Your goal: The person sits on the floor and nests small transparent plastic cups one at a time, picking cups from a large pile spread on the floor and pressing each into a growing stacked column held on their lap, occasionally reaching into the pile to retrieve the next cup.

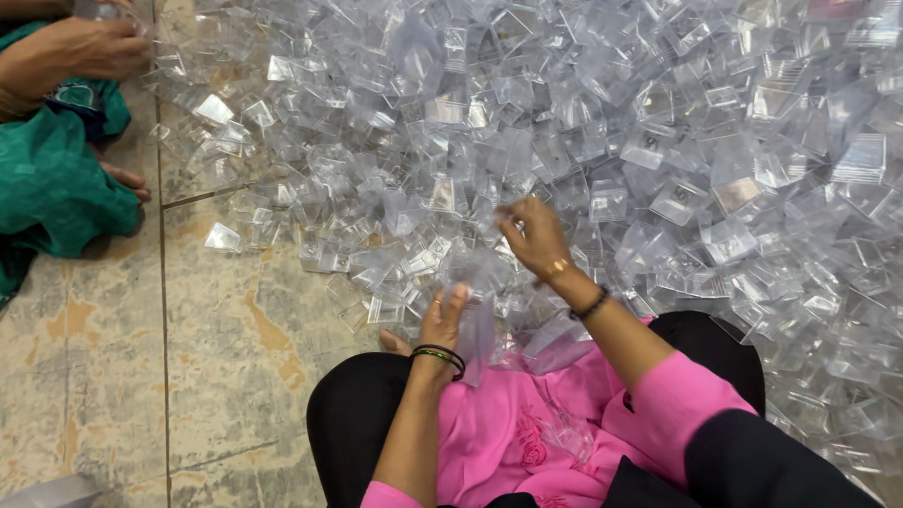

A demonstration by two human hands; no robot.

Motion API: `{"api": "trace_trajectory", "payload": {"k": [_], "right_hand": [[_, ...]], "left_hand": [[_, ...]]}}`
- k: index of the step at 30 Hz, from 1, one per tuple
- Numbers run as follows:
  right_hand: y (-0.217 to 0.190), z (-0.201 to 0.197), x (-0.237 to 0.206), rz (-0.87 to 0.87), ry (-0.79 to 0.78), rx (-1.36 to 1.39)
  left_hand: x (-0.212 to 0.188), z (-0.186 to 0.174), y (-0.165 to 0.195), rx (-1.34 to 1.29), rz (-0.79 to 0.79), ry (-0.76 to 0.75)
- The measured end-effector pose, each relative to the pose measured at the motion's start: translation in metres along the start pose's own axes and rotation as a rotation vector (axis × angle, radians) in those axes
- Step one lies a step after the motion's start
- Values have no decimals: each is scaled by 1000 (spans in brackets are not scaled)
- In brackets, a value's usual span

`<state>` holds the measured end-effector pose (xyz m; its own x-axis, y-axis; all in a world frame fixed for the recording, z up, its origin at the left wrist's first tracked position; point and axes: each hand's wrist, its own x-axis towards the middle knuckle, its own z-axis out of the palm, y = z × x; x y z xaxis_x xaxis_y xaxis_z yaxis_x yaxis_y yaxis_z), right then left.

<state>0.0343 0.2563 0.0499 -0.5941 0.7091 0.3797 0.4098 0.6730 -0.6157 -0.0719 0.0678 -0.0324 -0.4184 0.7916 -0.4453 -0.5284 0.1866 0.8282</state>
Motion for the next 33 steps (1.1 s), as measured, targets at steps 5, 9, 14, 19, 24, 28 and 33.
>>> {"api": "trace_trajectory", "payload": {"k": [5,9,14,19,24,28,33], "right_hand": [[-6,22,44,107,172,-287],[5,14,41,427,132,85],[7,-29,-28,256,-42,459],[-11,-61,-79,354,-177,579],[-24,-77,-113,373,-268,817],[-26,-83,-141,66,-198,478],[-24,-90,-161,62,-131,601]], "left_hand": [[3,-11,6,-104,48,19],[7,-10,-3,49,-98,50],[9,-4,-10,226,-67,6],[-17,17,2,316,-40,-104],[-59,40,27,499,191,-84],[-89,51,44,729,488,24],[-120,62,59,902,619,51]]}}
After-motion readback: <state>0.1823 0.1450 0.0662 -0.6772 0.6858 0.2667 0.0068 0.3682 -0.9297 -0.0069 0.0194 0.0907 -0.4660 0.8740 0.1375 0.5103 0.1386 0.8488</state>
